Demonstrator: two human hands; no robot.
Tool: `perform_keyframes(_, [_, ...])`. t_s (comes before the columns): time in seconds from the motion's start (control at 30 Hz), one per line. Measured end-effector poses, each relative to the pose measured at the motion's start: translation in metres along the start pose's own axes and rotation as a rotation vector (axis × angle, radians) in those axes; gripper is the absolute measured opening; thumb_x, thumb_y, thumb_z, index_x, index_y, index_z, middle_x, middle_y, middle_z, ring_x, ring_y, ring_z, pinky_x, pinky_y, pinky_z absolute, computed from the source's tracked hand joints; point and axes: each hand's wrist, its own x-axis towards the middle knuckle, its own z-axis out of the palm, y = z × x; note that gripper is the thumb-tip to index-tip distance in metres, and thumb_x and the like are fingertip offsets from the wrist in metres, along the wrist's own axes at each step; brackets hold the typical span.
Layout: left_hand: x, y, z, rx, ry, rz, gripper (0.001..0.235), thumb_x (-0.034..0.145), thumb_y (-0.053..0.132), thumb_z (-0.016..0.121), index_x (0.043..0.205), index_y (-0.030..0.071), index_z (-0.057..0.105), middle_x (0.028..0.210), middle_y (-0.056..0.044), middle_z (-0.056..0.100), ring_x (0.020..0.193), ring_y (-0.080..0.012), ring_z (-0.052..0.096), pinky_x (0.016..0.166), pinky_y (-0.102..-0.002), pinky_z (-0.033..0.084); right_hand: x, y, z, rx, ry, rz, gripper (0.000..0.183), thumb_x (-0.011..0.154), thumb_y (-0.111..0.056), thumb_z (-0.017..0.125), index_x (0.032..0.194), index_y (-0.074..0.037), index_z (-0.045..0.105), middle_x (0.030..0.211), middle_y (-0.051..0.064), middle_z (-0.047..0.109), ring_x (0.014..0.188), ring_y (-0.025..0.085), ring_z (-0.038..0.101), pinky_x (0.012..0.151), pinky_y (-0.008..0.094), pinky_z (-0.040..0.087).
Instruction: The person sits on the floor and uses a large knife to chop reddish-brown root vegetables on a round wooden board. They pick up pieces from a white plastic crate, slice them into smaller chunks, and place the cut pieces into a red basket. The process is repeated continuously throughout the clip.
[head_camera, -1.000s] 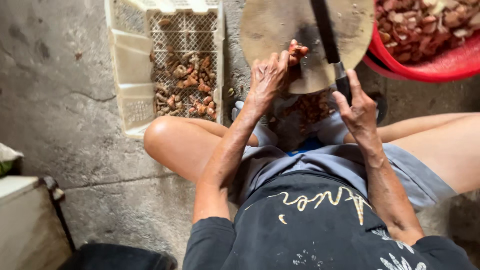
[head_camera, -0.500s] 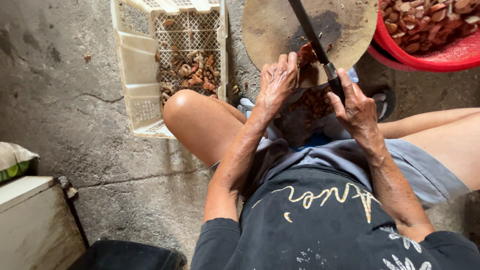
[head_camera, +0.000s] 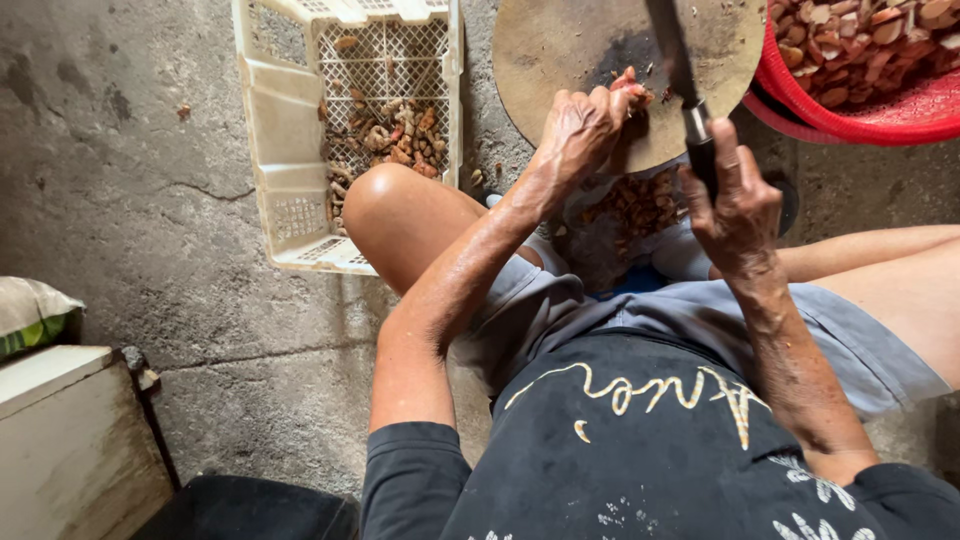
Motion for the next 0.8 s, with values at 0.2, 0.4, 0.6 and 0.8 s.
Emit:
perform_keyframes(0.2, [0.003, -0.010, -0.004, -0.026, 0.012, 0.035, 0.014, 0.091, 0.021, 0.066, 0.094, 0.013, 0.055, 0.076, -0.005, 0.062, 0.065, -0.0208, 0.067, 0.058, -0.039, 0.050, 0.004, 0.012, 0.017, -0.059, -0.124, 0.014, 0.065, 0.102, -0.026, 0.070, 0.160, -0.016, 0.043, 0.108, 0.025, 0.070, 0.079, 0.043, 0.069, 0.066, 0.051, 0.056])
perform_keyframes(0.4, [0.014, -0.025, -0.017, -0.245, -0.004, 0.097, 0.012, 0.096, 0.018, 0.063, 0.100, 0.008, 0.057, 0.080, -0.009, 0.066, 0.068, -0.0263, 0.072, 0.053, -0.038, 0.056, 0.019, 0.036, 0.004, 0.332, -0.283, 0.204, 0.065, 0.105, -0.027, 0.069, 0.165, -0.016, 0.044, 0.095, 0.024, 0.065, 0.078, 0.028, 0.067, 0.067, 0.039, 0.052])
perform_keyframes(0.6, [0.006, -0.029, -0.038, -0.453, 0.089, 0.146, 0.016, 0.101, 0.026, 0.063, 0.108, 0.012, 0.060, 0.085, -0.005, 0.069, 0.075, -0.0198, 0.074, 0.060, -0.034, 0.058, 0.039, 0.039, -0.015, 0.865, -0.479, 0.629, 0.071, 0.096, -0.027, 0.065, 0.163, -0.021, 0.043, 0.080, 0.003, 0.058, 0.054, 0.011, 0.051, 0.046, 0.029, 0.042])
perform_keyframes(0.8, [-0.001, -0.026, -0.038, -0.387, 0.011, 0.095, 0.020, 0.102, 0.026, 0.063, 0.114, 0.011, 0.059, 0.088, -0.008, 0.072, 0.075, -0.0230, 0.074, 0.057, -0.036, 0.057, 0.026, 0.019, -0.016, 0.270, -0.275, 0.180, 0.066, 0.103, -0.027, 0.067, 0.163, -0.016, 0.041, 0.093, 0.022, 0.064, 0.072, 0.029, 0.064, 0.064, 0.039, 0.054])
